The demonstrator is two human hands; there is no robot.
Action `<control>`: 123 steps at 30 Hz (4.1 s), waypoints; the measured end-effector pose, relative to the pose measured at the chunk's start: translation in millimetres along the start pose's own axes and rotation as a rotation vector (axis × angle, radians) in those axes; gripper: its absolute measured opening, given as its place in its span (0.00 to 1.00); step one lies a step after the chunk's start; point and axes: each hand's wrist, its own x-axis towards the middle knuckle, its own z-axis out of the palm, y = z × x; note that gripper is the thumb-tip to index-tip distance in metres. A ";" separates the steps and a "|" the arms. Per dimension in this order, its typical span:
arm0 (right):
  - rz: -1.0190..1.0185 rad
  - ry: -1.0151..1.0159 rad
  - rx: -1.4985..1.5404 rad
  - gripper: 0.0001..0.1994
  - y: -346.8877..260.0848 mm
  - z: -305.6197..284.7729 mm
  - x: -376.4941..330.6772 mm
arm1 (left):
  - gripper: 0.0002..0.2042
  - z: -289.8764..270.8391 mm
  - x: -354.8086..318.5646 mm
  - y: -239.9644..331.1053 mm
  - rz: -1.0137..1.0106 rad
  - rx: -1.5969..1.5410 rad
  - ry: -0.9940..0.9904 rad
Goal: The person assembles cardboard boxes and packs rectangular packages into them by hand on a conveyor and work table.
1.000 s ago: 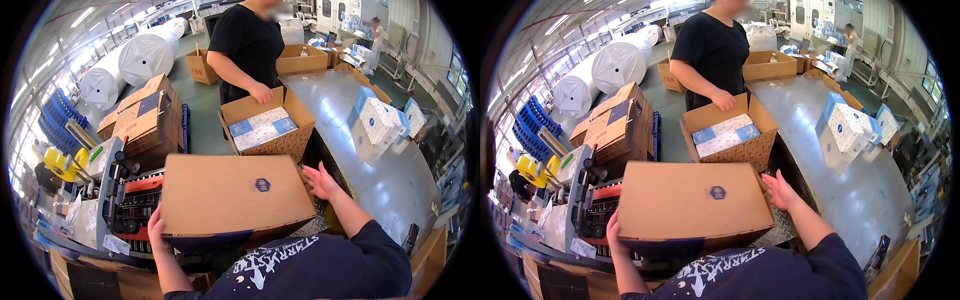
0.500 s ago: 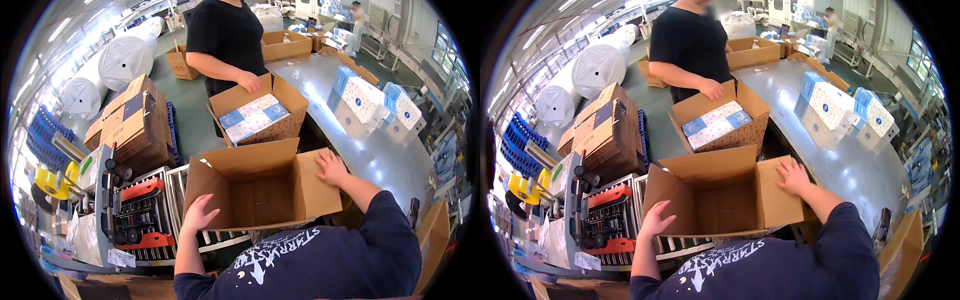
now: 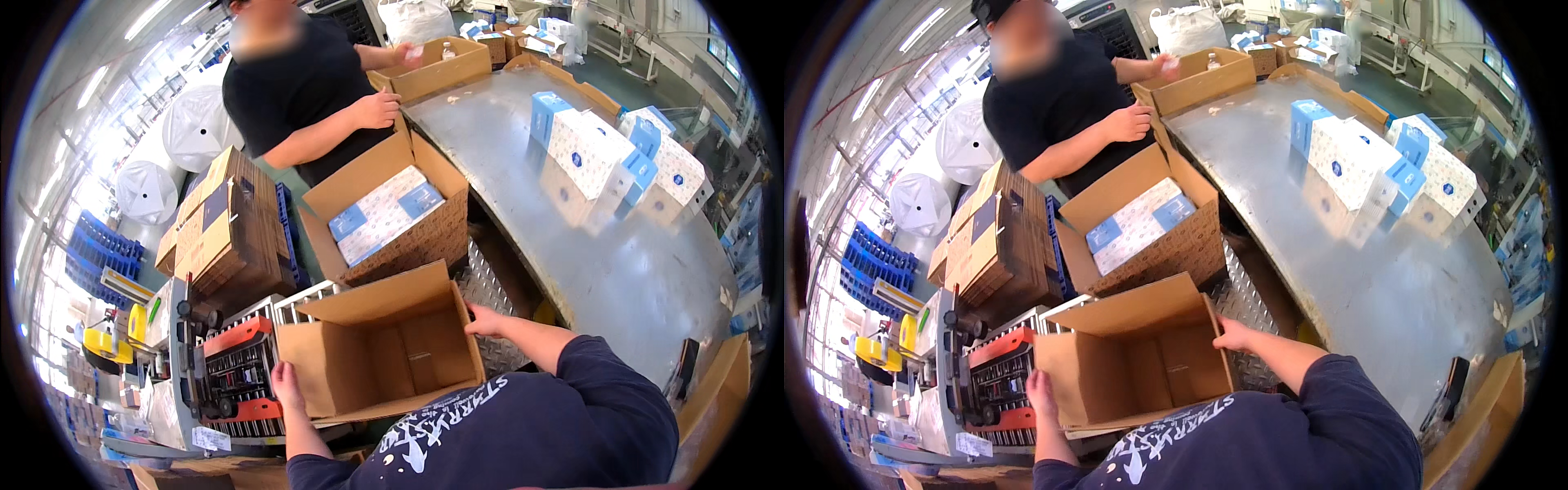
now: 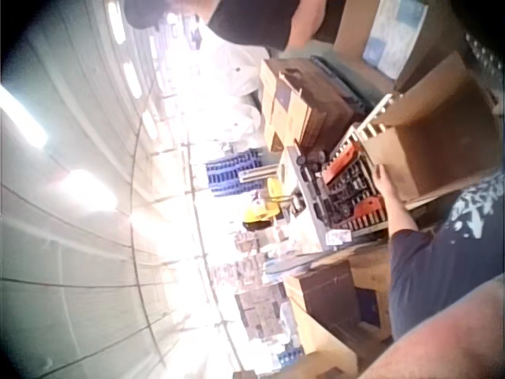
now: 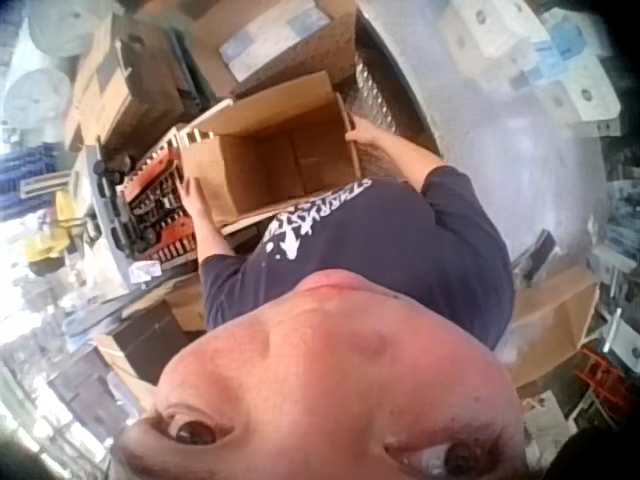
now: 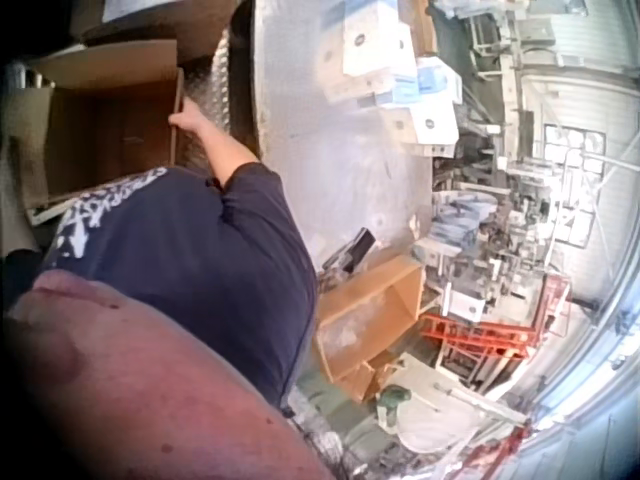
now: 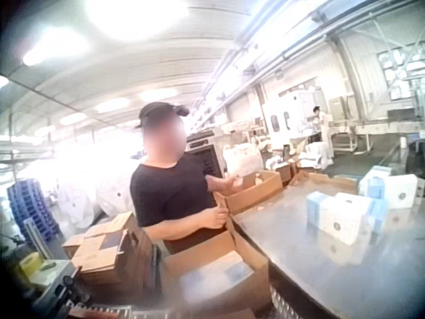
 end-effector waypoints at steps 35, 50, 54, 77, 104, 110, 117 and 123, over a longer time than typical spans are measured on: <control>0.222 1.181 -0.461 0.47 -34.3 -482.7 -194.2 | 0.36 286.0 -42.7 41.2 -0.193 2.046 -1.703; -0.361 1.116 0.762 0.20 -5.6 -410.2 -179.4 | 0.42 765.9 -150.7 81.7 0.063 0.052 -1.169; -0.407 1.085 0.444 0.20 -32.3 -369.2 -205.3 | 0.42 695.4 -149.2 126.2 0.166 0.254 -1.320; 0.393 0.844 -1.123 0.34 -150.0 -514.8 -174.9 | 0.28 687.8 -122.5 69.8 -0.482 -0.100 -1.145; -0.375 0.733 0.777 0.38 -8.0 -287.8 -313.8 | 0.36 563.0 -161.9 124.1 -0.007 -0.077 -1.809; -0.421 0.796 0.748 0.35 -44.5 -259.6 -292.1 | 0.31 507.4 -178.5 97.7 -0.023 0.001 -1.880; -0.665 0.717 0.541 0.33 -155.4 -220.2 -257.6 | 0.30 451.2 -157.5 188.1 0.533 0.009 -1.694; -0.524 0.228 -0.107 0.30 -188.8 -146.1 -222.2 | 0.31 368.2 -107.2 402.0 1.030 0.342 -1.522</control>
